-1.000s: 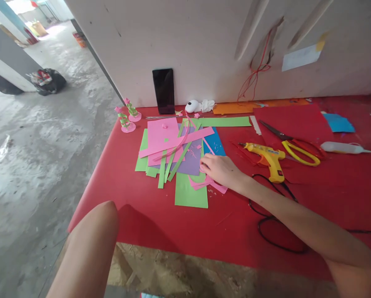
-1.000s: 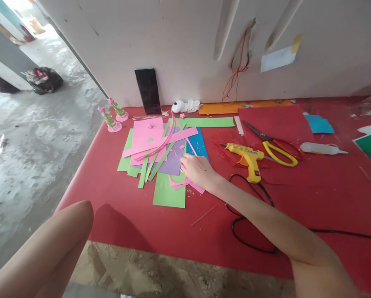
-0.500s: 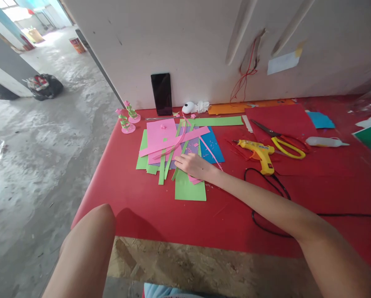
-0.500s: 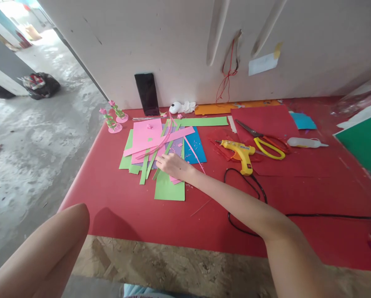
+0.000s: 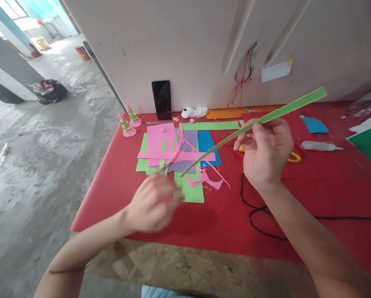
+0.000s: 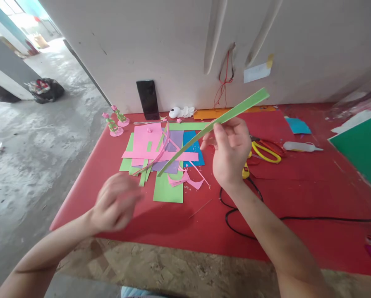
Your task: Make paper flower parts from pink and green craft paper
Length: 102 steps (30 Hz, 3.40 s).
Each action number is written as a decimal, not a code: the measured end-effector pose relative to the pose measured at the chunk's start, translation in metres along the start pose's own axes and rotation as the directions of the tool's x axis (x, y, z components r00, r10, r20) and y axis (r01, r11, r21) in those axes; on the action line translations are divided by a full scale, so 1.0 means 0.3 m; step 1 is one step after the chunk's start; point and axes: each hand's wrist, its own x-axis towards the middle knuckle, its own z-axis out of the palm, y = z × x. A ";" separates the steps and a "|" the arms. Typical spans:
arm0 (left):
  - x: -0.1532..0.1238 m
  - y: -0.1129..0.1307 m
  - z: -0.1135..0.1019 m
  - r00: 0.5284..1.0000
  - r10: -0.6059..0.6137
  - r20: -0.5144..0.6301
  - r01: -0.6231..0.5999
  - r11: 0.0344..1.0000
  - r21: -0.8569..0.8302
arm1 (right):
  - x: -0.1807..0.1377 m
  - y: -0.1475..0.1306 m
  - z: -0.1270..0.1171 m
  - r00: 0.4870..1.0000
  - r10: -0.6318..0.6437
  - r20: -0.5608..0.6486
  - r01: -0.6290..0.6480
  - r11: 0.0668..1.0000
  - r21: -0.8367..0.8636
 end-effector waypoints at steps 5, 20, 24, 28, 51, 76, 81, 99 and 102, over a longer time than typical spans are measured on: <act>0.104 -0.102 0.099 0.954 -0.247 0.170 0.291 0.902 -0.319 | 0.029 0.044 -0.011 0.978 0.205 -0.040 -0.201 0.976 0.079; 0.336 -0.043 0.073 0.964 0.088 0.250 0.117 0.706 -0.698 | 0.075 0.042 0.011 0.948 0.317 -0.023 -0.313 0.945 0.098; 0.390 -0.022 0.052 0.984 0.066 0.167 0.061 0.750 -0.659 | 0.079 0.041 -0.006 0.941 0.337 -0.020 -0.333 0.936 0.109; 0.411 -0.022 0.052 0.986 -0.034 0.164 0.117 0.840 -0.530 | 0.098 0.033 -0.035 0.936 0.352 0.019 -0.351 0.928 0.128; 0.437 -0.044 0.083 0.900 0.364 -0.239 -0.410 0.894 -0.184 | 0.057 -0.017 -0.042 0.726 0.527 0.442 -0.561 0.826 -0.064; 0.470 -0.143 0.002 0.918 0.327 -0.226 -0.357 0.927 -0.112 | 0.063 -0.034 -0.022 0.684 0.557 0.470 -0.639 0.769 0.019; 0.478 -0.182 -0.005 0.921 0.191 -0.341 -0.302 0.901 -0.312 | 0.055 -0.042 -0.027 0.629 0.557 0.542 -0.645 0.764 -0.037; 0.446 -0.095 0.061 0.904 0.401 -0.151 -0.425 0.883 -0.199 | 0.021 -0.091 -0.015 0.732 0.442 0.519 -0.461 0.882 -0.101; 0.445 -0.097 0.056 0.907 0.405 -0.119 -0.422 0.875 -0.237 | 0.021 -0.094 -0.016 0.757 0.431 0.491 -0.427 0.895 -0.127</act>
